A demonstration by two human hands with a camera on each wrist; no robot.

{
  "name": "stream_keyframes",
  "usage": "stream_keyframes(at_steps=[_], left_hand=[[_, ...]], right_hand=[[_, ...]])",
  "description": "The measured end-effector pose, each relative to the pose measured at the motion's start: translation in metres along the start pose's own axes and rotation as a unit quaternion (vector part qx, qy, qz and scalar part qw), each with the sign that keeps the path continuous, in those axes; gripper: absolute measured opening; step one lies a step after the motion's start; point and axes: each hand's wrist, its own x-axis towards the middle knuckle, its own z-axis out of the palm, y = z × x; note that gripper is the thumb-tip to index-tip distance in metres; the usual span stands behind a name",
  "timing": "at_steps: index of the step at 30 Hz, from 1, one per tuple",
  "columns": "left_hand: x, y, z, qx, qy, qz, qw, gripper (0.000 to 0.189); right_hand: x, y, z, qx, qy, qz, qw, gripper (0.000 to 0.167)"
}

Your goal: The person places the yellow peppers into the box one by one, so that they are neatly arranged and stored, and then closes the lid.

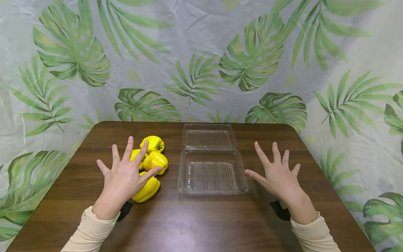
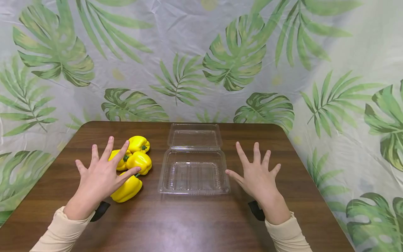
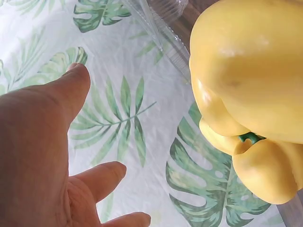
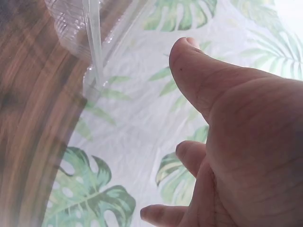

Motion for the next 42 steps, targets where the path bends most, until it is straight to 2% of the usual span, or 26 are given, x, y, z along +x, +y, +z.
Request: stream_keyframes(at_steps=[9, 16, 24, 30, 36, 42], left_hand=[[0.002, -0.001, -0.002, 0.008, 0.001, 0.0, 1.0, 0.094], [0.0, -0.003, -0.004, -0.001, 0.002, 0.003, 1.0, 0.094], [-0.005, -0.009, -0.001, -0.015, 0.034, 0.015, 0.9992, 0.091], [-0.01, -0.015, 0.0, -0.022, 0.06, 0.025, 0.9976, 0.092], [-0.013, -0.021, 0.001, -0.043, 0.06, 0.024, 0.997, 0.093], [-0.016, -0.026, 0.0, -0.074, 0.038, 0.02, 0.9963, 0.093]], right_hand=[[0.0, 0.004, 0.003, 0.023, -0.015, 0.0, 0.9996, 0.099], [0.0, 0.009, 0.011, 0.074, -0.031, -0.005, 0.9968, 0.099], [0.0, 0.017, 0.026, 0.166, -0.05, -0.022, 0.9847, 0.096], [0.006, 0.024, 0.038, 0.203, -0.035, -0.042, 0.9777, 0.094], [0.01, 0.029, 0.049, 0.26, -0.046, -0.038, 0.9638, 0.091], [0.015, 0.033, 0.06, 0.336, -0.059, -0.06, 0.9379, 0.089]])
